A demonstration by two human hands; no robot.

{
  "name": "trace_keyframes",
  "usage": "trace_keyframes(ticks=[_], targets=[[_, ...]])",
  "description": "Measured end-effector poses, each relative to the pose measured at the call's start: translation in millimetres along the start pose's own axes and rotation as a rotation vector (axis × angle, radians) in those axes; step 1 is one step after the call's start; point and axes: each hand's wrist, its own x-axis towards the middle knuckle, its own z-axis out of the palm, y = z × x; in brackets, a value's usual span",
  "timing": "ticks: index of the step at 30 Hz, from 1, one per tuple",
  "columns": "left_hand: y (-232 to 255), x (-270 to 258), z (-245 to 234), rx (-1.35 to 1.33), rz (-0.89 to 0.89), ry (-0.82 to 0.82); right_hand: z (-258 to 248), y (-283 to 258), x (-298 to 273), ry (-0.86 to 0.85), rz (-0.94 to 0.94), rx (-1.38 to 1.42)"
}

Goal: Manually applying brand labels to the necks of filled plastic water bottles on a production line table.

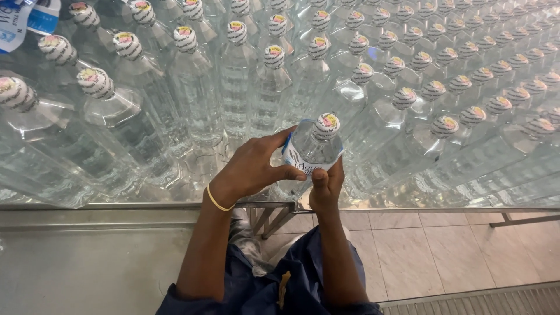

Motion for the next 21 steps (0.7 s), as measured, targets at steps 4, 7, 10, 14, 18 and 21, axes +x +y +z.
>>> trace_keyframes(ticks=[4, 7, 10, 14, 18, 21], targets=[[2, 1, 0, 0.032, -0.015, -0.011, 1, 0, 1, -0.008, 0.001, 0.01], [5, -3, -2, 0.018, -0.017, -0.02, -1, 6, -2, 0.009, -0.005, -0.001], [4, -3, -3, 0.037, -0.023, -0.025, -3, 10, -2, 0.009, -0.005, -0.004], [8, -4, -7, 0.017, -0.012, -0.022, -3, 13, -4, 0.001, -0.002, -0.001], [10, -4, -10, 0.029, -0.017, -0.024, 1, 7, -1, 0.033, 0.026, 0.014], [7, -6, -10, 0.054, -0.024, -0.03, 9, -6, 1, 0.058, 0.027, 0.012]])
